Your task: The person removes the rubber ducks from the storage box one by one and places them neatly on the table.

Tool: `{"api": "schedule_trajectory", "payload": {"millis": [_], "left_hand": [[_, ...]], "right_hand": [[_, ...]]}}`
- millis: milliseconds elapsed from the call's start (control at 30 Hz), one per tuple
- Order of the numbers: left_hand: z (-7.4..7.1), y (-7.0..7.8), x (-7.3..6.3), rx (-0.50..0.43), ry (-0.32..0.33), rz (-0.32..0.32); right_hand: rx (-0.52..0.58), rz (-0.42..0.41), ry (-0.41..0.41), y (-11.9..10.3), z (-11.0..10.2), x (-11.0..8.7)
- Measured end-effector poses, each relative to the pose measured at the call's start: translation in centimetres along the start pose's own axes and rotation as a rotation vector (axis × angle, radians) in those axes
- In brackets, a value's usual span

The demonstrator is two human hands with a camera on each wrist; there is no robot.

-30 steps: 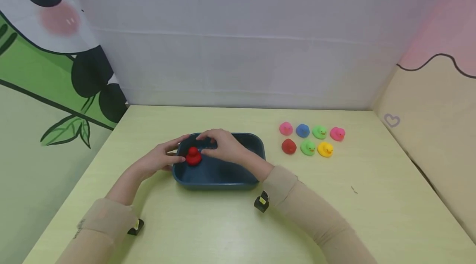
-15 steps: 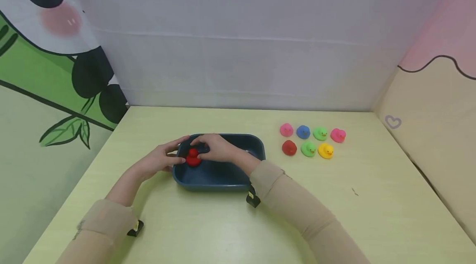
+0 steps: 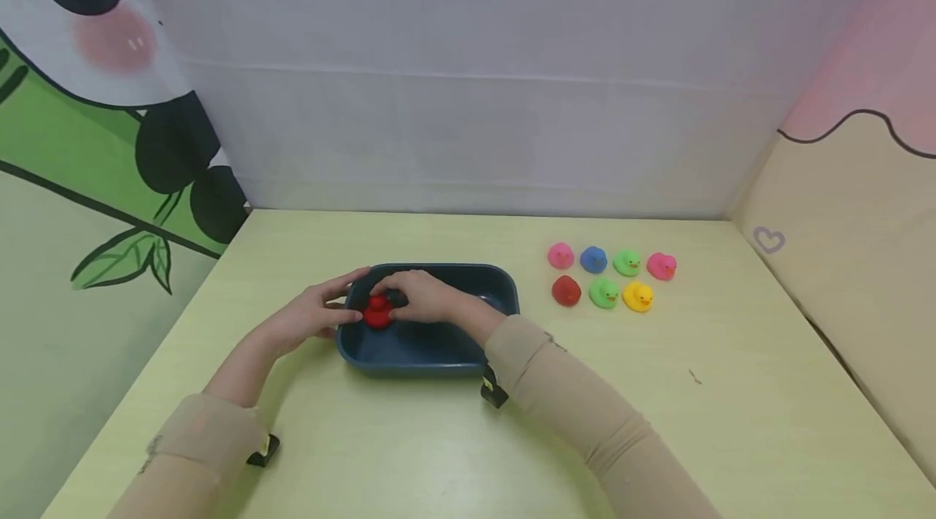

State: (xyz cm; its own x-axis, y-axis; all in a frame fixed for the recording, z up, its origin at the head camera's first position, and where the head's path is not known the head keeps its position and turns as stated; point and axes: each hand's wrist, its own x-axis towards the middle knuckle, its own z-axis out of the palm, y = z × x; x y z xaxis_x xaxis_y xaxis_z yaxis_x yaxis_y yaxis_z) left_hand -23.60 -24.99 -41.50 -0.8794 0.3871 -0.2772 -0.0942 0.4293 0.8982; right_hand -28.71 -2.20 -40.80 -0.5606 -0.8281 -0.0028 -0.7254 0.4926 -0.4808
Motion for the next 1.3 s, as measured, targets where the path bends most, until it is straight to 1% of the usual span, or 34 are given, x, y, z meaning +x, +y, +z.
{"api": "schedule_trajectory", "payload": {"millis": [300,600,767,967,1200,1300], "left_hand": [[0.1,0.5,-0.3,0.009,0.002,-0.018],[0.0,0.4,-0.3,-0.008,-0.004,-0.009],[0.0,0.5,-0.4,0.007,0.000,-0.010],[0.1,0.5,-0.4,-0.004,0.003,-0.015],[0.2,0.5,-0.3,-0.006,0.004,-0.023],[0.2,0.5,-0.2,-0.010,0.008,-0.023]], "right_hand": [[0.019,0.014,0.013,0.0,-0.3,-0.3],[0.054,0.050,0.010,-0.1,-0.2,-0.3],[0.069,0.058,0.011,-0.1,-0.1,-0.4],[0.090,0.055,0.005,0.0,-0.2,-0.7],[0.113,0.040,-0.008,0.2,-1.3,-1.7],[0.125,0.024,-0.001,0.4,-1.9,-2.2]]}}
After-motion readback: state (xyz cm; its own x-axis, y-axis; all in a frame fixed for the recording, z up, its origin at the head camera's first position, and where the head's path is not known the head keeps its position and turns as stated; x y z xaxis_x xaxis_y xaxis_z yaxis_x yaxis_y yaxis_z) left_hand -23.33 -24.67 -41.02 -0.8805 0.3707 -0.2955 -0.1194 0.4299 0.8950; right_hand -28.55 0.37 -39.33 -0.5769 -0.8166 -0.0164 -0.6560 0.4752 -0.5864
